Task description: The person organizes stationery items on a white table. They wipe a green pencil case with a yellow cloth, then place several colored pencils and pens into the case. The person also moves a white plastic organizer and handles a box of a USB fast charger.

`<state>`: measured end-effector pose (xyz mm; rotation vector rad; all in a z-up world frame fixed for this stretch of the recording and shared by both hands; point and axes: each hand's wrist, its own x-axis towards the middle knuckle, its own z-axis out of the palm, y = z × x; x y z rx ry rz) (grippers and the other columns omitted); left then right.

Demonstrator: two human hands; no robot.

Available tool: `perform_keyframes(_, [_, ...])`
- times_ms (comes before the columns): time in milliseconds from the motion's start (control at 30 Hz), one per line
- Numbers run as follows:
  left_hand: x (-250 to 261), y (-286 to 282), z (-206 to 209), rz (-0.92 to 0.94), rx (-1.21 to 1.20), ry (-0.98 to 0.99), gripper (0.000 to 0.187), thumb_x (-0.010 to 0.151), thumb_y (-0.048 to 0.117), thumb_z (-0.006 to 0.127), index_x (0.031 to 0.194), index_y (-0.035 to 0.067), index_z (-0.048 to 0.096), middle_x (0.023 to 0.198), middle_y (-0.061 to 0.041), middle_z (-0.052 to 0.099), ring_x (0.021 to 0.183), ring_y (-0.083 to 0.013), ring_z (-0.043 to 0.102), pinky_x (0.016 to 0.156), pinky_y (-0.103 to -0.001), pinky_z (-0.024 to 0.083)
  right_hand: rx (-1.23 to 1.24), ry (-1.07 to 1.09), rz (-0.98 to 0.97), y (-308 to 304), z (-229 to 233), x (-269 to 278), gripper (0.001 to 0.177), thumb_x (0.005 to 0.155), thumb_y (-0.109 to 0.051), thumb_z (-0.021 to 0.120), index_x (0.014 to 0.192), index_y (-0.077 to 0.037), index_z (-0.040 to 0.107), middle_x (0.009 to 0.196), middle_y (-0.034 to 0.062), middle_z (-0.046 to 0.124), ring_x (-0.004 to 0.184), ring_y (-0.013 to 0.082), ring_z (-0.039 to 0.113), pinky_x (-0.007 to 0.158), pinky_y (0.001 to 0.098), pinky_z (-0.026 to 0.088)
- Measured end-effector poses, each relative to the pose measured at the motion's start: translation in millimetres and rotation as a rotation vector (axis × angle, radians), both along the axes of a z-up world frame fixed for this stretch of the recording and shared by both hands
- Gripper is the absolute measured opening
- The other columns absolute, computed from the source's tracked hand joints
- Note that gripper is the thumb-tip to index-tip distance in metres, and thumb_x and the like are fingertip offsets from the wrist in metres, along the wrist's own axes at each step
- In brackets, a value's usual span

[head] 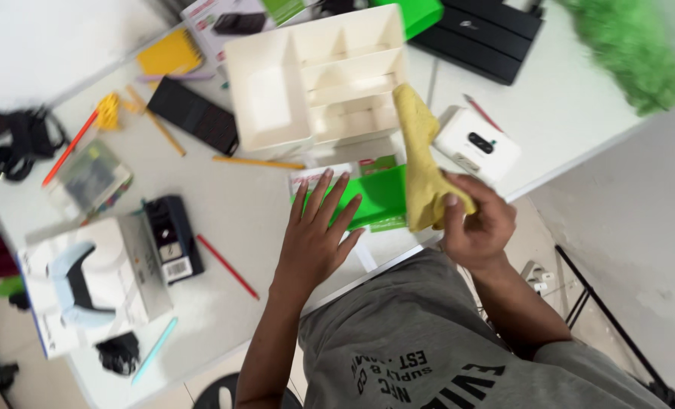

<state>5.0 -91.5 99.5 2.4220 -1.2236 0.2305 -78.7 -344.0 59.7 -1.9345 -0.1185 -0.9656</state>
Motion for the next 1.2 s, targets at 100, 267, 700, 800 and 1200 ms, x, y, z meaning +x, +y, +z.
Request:
perform_keyframes(100, [1,13,-7,0.087,0.028,0.009,0.040,0.090,0.016,0.070,0.129,0.009,0.069,0.155,-0.012,0.052,0.151,-0.0329,0.036,0.125,-0.056,0.026,0.010,-0.018,0.214,35,-2,17,0.028,0.095,0.011,0.058,0.122,0.005,0.064,0.113,0.0232,0.076,0.102,0.0243,0.080,0.084,0.0300,0.064])
perform_keyframes(267, [2,29,-36,0.127,-0.038,0.118,0.036,0.085,0.001,0.063,0.121,0.001,0.070,0.143,-0.016,0.058,0.147,-0.0338,0.043,0.124,-0.057,0.033,-0.222,0.185,0.355,81,5,26,0.039,0.088,0.006,0.065,0.126,0.001,0.067,0.122,0.0177,0.075,0.117,0.0314,0.074,0.103,0.0405,0.060])
perform_keyframes(700, [6,50,-92,0.131,-0.380,0.121,0.039,0.081,-0.016,0.055,0.115,0.000,0.064,0.141,-0.016,0.057,0.150,-0.0379,0.041,0.128,-0.054,0.038,-0.483,0.396,0.439,91,-5,41,0.061,0.080,0.000,0.068,0.141,0.001,0.061,0.152,0.0164,0.057,0.145,0.0330,0.051,0.122,0.0479,0.040])
perform_keyframes(800, [4,59,-87,0.198,-0.370,0.160,0.045,0.082,-0.009,0.060,0.125,0.005,0.061,0.148,-0.014,0.057,0.155,-0.0364,0.041,0.124,-0.047,0.048,-0.535,0.390,0.445,94,-1,41,0.060,0.080,0.003,0.066,0.140,-0.002,0.062,0.154,0.0137,0.057,0.148,0.0306,0.049,0.124,0.0484,0.038])
perform_keyframes(1200, [-3,77,-54,0.346,0.002,0.077,0.117,0.064,0.060,0.086,0.151,-0.005,0.042,0.146,-0.016,0.055,0.142,-0.0327,0.042,0.120,-0.061,0.019,-0.683,0.394,0.703,110,16,64,0.050,0.082,-0.028,0.078,0.126,-0.008,0.066,0.140,0.0147,0.059,0.145,0.0329,0.043,0.122,0.0504,0.034])
